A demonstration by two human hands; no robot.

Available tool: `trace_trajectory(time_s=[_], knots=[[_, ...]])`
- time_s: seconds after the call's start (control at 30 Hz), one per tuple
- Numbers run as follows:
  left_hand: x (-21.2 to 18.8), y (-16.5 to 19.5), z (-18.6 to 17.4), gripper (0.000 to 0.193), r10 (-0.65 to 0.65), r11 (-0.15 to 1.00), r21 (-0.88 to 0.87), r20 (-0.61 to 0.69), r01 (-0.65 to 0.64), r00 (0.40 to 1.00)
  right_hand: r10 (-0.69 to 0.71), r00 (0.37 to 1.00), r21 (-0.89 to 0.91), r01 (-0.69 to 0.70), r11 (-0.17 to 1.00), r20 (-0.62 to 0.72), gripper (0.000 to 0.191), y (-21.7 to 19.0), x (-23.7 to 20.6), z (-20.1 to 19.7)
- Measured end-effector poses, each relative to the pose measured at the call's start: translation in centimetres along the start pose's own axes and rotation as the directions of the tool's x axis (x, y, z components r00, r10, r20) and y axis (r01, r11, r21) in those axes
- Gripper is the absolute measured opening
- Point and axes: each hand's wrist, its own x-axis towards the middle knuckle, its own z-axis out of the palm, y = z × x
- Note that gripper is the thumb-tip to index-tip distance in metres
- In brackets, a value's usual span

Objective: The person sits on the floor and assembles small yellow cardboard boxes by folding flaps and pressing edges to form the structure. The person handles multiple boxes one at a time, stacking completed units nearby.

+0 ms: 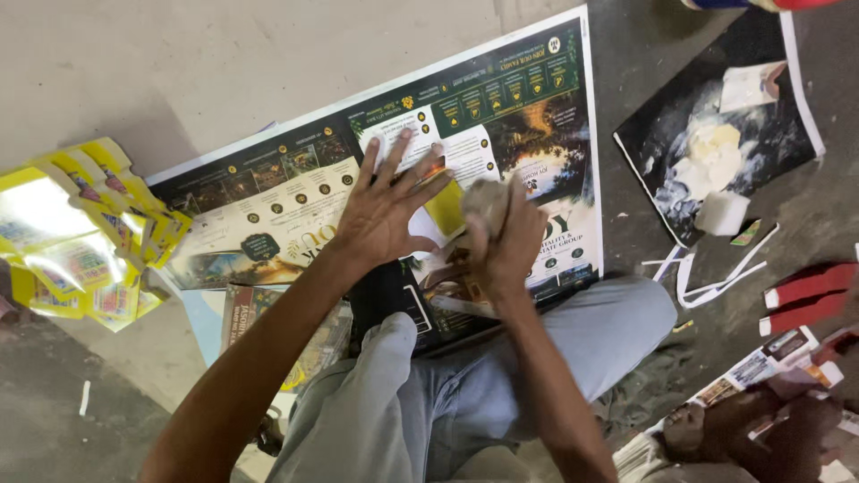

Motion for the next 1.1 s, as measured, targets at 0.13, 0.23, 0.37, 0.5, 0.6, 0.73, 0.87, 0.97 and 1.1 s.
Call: trace_trajectory(time_s=[0.13, 0.23, 0.37, 0.5, 0.6, 0.73, 0.87, 0.97, 1.1], knots=[[-0.3, 0.2, -0.2, 0.11, -0.015, 0.999, 0.032, -0.004, 0.016, 1.0, 0.121, 0.958, 0.16, -0.166, 0.973, 0.261, 0.063, -0.7, -1.5, 0.1], [-0.6, 0.8, -0.6, 0.109, -0.037, 0.988, 0.149, 0.034, 0.032, 0.999, -0.038, 0.994, 0.169, 0.02, 0.985, 0.104, 0.063, -0.4, -1.4, 0.2], [-0.4, 1.1, -1.2, 0.112, -0.09, 0.988, 0.129, 0.08, 0.079, 0.993, -0.115, 0.978, -0.126, 0.138, 0.982, 0.176, 0.066, -0.3, -1.2, 0.1], [-0.3, 1.0, -1.9, 0.115, -0.064, 0.986, 0.157, 0.095, 0.048, 0.993, -0.081, 0.985, 0.131, 0.062, 0.989, 0.149, 0.065, -1.1, -1.7, -0.1], [-0.6, 1.1, -2.6, 0.117, -0.04, 0.977, 0.214, 0.11, 0.016, 0.993, -0.036, 0.988, 0.01, 0.035, 0.999, 0.151, 0.074, -1.6, -2.3, 0.0], [-0.6, 1.4, -2.8, 0.115, -0.006, 0.966, 0.258, 0.097, -0.02, 0.995, -0.026, 0.978, 0.066, 0.013, 0.998, 0.208, 0.072, -1.7, -2.9, 0.7], [-0.3, 0.9, -1.6, 0.115, -0.021, 0.967, 0.254, 0.125, -0.012, 0.992, 0.21, 0.868, -0.138, -0.164, 0.977, 0.45, 0.068, -1.3, -3.4, 1.8], [-0.5, 0.8, 0.3, 0.111, 0.086, 0.96, 0.254, 0.136, -0.119, 0.987, -0.103, 0.983, 0.207, 0.07, 0.976, 0.154, 0.064, -0.7, -3.0, 1.5], [-1.0, 3.9, 4.1, 0.078, 0.175, 0.888, 0.434, -0.008, -0.154, 0.985, -0.006, 0.999, 0.49, -0.015, 0.871, 0.041, 0.059, 0.7, 0.1, -1.1]])
